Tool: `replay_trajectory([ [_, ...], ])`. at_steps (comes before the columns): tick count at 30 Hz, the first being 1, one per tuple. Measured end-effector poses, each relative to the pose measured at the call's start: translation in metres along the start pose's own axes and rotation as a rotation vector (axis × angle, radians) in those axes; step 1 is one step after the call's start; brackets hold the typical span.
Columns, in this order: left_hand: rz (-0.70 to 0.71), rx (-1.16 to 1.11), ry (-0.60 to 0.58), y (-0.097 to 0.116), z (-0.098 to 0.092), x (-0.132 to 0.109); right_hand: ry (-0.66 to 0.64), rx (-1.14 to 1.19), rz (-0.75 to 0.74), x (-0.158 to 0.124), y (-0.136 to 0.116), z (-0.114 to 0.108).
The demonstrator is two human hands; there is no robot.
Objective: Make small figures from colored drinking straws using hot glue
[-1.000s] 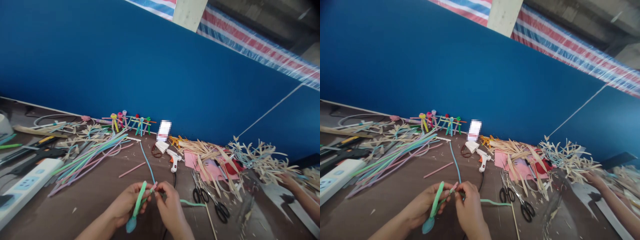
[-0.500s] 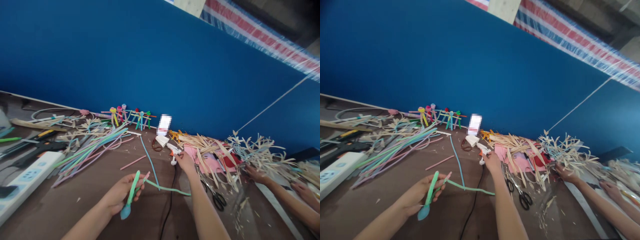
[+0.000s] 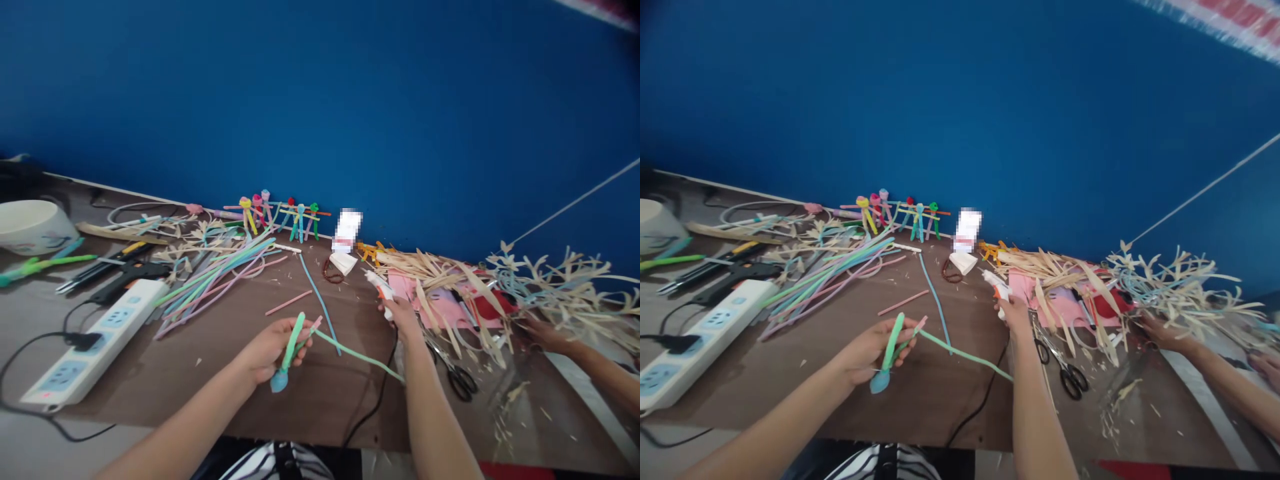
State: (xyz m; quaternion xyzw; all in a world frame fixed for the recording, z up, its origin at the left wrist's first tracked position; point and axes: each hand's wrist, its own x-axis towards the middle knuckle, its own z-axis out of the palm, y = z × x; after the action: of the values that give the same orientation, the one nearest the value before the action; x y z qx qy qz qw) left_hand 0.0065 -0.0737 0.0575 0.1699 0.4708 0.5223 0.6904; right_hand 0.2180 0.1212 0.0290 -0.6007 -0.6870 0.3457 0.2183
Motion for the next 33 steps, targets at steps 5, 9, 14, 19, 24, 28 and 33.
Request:
replay_trajectory([
  [5,-0.046,0.059,0.010,0.002,0.000,0.008,0.070,0.249,-0.109,-0.044,0.006,-0.014],
  [9,-0.043,0.106,-0.019,0.004,0.003,0.015,-0.092,0.402,-0.246,-0.072,-0.007,-0.015],
  [14,-0.053,0.172,-0.050,0.008,0.007,0.014,-0.164,0.248,-0.371,-0.087,-0.027,-0.016],
  [19,-0.055,0.204,-0.035,0.009,0.005,0.011,-0.148,0.127,-0.453,-0.092,-0.035,-0.016],
  [24,-0.065,0.209,-0.027,0.009,0.004,0.010,-0.142,0.073,-0.484,-0.097,-0.039,-0.019],
  [28,-0.077,0.200,-0.041,0.010,0.004,0.012,-0.141,0.034,-0.488,-0.100,-0.042,-0.022],
  [33,-0.103,0.186,-0.038,0.012,0.003,0.014,-0.135,-0.003,-0.483,-0.101,-0.043,-0.025],
])
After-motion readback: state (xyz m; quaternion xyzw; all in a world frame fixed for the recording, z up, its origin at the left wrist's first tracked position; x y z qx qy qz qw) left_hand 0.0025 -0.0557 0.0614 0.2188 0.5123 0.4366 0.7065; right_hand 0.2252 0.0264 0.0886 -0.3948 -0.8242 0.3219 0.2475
